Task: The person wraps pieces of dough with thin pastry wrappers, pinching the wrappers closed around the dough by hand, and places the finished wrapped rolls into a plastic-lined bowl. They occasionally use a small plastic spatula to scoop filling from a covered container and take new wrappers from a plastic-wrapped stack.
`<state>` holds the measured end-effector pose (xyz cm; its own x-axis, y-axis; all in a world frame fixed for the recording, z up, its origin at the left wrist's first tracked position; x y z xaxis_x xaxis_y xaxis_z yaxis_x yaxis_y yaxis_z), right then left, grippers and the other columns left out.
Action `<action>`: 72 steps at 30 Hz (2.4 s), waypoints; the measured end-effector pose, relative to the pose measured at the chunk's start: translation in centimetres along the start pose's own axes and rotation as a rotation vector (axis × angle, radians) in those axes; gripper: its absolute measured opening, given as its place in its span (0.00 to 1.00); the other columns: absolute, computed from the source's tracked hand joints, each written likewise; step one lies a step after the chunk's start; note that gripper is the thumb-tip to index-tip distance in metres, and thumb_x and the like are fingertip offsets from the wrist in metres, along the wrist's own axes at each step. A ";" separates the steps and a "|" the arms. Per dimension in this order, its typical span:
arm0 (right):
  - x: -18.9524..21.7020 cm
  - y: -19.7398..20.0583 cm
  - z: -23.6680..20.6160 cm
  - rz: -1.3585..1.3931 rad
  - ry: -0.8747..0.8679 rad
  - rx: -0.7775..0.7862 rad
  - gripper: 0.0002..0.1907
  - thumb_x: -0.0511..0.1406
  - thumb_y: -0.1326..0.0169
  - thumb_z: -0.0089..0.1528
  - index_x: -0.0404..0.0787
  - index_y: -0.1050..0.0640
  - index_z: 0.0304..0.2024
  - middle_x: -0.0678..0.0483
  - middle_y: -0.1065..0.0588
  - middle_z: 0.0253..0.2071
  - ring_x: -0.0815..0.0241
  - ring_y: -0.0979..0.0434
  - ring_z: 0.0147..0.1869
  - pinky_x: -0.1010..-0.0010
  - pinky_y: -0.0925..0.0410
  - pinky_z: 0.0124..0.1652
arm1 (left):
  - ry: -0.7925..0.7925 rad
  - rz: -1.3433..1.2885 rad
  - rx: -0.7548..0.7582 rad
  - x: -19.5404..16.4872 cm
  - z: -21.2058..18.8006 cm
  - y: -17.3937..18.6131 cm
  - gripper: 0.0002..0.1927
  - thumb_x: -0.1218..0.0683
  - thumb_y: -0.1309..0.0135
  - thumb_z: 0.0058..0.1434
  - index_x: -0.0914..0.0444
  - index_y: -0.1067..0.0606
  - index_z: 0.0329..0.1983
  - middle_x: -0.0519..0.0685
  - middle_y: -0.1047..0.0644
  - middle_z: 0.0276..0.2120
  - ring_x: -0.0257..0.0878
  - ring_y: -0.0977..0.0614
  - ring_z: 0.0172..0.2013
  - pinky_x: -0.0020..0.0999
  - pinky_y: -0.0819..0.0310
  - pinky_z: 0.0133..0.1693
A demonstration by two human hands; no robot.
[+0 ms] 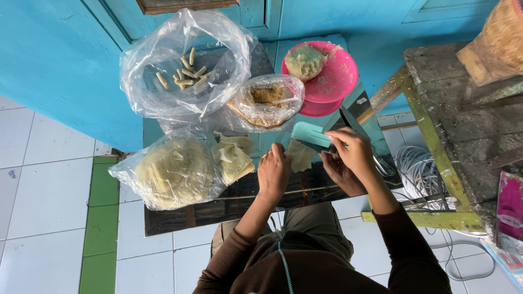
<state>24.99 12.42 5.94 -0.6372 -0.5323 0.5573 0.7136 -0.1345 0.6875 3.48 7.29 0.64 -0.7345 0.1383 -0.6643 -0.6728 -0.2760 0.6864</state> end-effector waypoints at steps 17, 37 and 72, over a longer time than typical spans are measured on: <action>-1.8 4.5 3.7 -0.248 0.032 -0.214 0.11 0.28 0.47 0.69 0.39 0.19 0.52 0.43 0.21 0.42 0.42 0.20 0.44 0.58 0.29 0.42 | -0.008 -0.015 -0.012 -0.3 0.0 0.5 0.18 0.53 0.41 0.61 0.64 0.34 0.48 0.54 0.22 0.35 0.53 0.19 0.38 0.48 0.28 0.43; 7.7 -4.6 13.4 0.268 0.014 0.108 0.08 0.33 0.39 0.65 0.34 0.17 0.43 0.52 0.20 0.28 0.68 0.24 0.25 0.73 0.33 0.26 | -0.057 0.011 -0.001 -0.7 0.4 0.7 0.16 0.53 0.44 0.63 0.63 0.34 0.47 0.54 0.21 0.38 0.55 0.20 0.42 0.49 0.30 0.44; 1.8 -4.0 12.3 0.941 -0.530 0.067 0.10 0.35 0.39 0.64 0.33 0.17 0.43 0.57 0.23 0.29 0.71 0.27 0.25 0.79 0.32 0.24 | -0.074 0.024 -0.021 -0.5 0.1 0.4 0.17 0.54 0.41 0.61 0.63 0.35 0.47 0.52 0.22 0.38 0.52 0.20 0.41 0.48 0.30 0.43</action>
<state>17.37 22.24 9.89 0.1015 0.0334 0.9943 0.9753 0.1938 -0.1060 3.54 7.17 1.31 -0.7556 0.2008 -0.6235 -0.6533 -0.2996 0.6953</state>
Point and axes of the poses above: each hand's wrist, its own z-axis towards the middle knuckle, its own y-axis out of the back of the hand, x = y × z, the point moved 5 cm from there along z, towards the middle knuckle
